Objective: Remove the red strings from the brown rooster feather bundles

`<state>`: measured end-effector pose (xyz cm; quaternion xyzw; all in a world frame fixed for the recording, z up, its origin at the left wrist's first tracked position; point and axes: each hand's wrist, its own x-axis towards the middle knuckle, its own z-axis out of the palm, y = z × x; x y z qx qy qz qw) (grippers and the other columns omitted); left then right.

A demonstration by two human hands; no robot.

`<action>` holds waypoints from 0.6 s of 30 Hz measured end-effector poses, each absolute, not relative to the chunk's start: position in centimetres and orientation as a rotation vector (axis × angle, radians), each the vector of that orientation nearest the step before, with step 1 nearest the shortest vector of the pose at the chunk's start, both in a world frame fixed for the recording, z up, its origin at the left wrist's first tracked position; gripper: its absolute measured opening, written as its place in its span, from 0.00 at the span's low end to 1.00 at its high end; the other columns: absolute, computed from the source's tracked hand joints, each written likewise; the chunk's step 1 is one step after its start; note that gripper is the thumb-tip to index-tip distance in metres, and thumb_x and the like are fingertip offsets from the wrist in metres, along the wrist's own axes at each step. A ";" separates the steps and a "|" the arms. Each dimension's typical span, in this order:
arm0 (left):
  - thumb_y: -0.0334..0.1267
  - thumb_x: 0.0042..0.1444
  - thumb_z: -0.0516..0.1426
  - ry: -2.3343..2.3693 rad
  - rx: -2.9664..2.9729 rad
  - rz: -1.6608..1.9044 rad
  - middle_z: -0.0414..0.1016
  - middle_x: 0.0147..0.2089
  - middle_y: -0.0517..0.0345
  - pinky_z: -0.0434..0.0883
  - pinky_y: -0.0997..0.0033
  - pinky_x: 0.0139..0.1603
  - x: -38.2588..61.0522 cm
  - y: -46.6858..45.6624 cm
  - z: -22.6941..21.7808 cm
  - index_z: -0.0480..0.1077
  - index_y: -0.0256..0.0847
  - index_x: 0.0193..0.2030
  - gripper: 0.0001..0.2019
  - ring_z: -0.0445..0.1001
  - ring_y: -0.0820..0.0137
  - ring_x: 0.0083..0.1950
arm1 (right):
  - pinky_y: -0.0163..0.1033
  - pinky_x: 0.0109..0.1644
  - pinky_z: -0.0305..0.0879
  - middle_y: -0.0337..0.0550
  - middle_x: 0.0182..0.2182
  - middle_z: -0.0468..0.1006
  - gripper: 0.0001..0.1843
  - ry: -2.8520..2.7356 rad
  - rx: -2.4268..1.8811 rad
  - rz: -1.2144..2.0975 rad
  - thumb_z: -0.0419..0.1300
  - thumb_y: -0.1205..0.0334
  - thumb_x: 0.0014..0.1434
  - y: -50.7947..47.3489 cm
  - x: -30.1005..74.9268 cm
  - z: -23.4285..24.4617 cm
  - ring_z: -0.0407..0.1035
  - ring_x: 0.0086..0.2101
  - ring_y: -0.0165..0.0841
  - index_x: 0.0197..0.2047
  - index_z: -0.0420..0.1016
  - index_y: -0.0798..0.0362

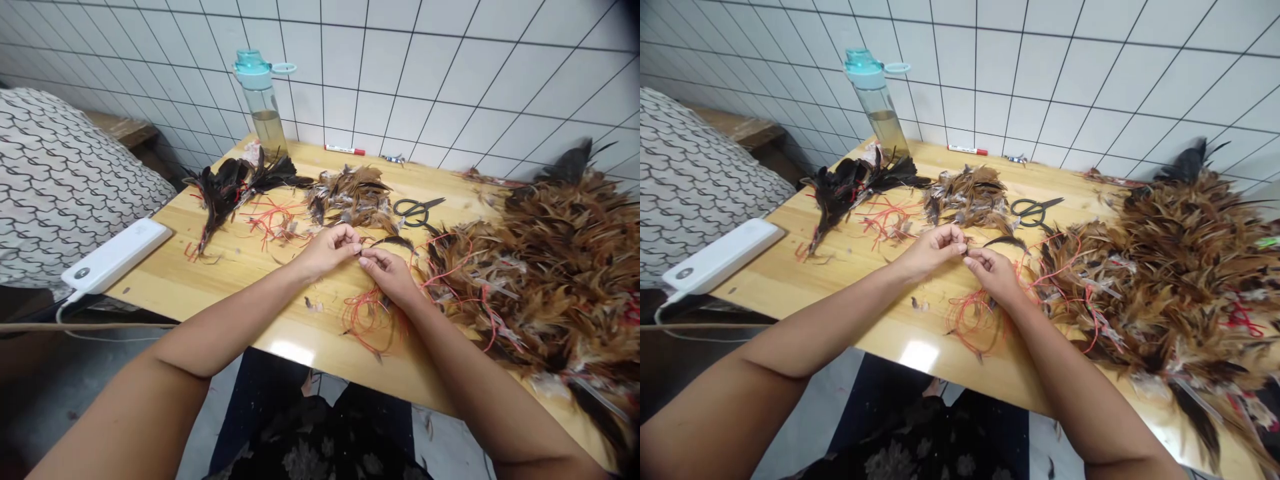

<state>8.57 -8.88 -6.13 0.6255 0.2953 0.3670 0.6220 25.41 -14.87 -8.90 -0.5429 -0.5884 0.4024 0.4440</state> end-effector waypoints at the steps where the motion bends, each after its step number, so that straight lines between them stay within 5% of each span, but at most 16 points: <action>1: 0.43 0.50 0.65 0.667 1.452 0.827 0.68 0.33 0.61 0.63 0.75 0.38 8.6 -8.9 -6.2 0.68 0.36 0.34 0.14 0.66 0.76 0.35 | 0.38 0.35 0.63 0.40 0.29 0.76 0.17 -1.464 -1.327 1.012 0.62 0.46 0.53 -14.8 25.5 -9.0 0.66 0.30 0.32 0.37 0.77 0.51; 11: 0.42 0.52 0.63 0.716 1.341 0.960 0.68 0.30 0.62 0.62 0.76 0.33 8.5 -8.4 -6.5 0.67 0.38 0.34 0.12 0.65 0.78 0.30 | 0.38 0.40 0.62 0.40 0.27 0.76 0.11 -1.633 -1.399 0.855 0.57 0.57 0.57 -14.4 25.8 -8.5 0.68 0.32 0.33 0.26 0.75 0.51; 18: 0.36 0.58 0.55 1.032 1.600 1.314 0.65 0.30 0.63 0.60 0.75 0.33 6.0 -6.1 -4.9 0.67 0.39 0.35 0.03 0.62 0.76 0.30 | 0.37 0.37 0.60 0.39 0.26 0.74 0.15 -1.394 -1.448 0.803 0.57 0.50 0.58 -14.3 26.3 -8.4 0.66 0.31 0.32 0.28 0.74 0.52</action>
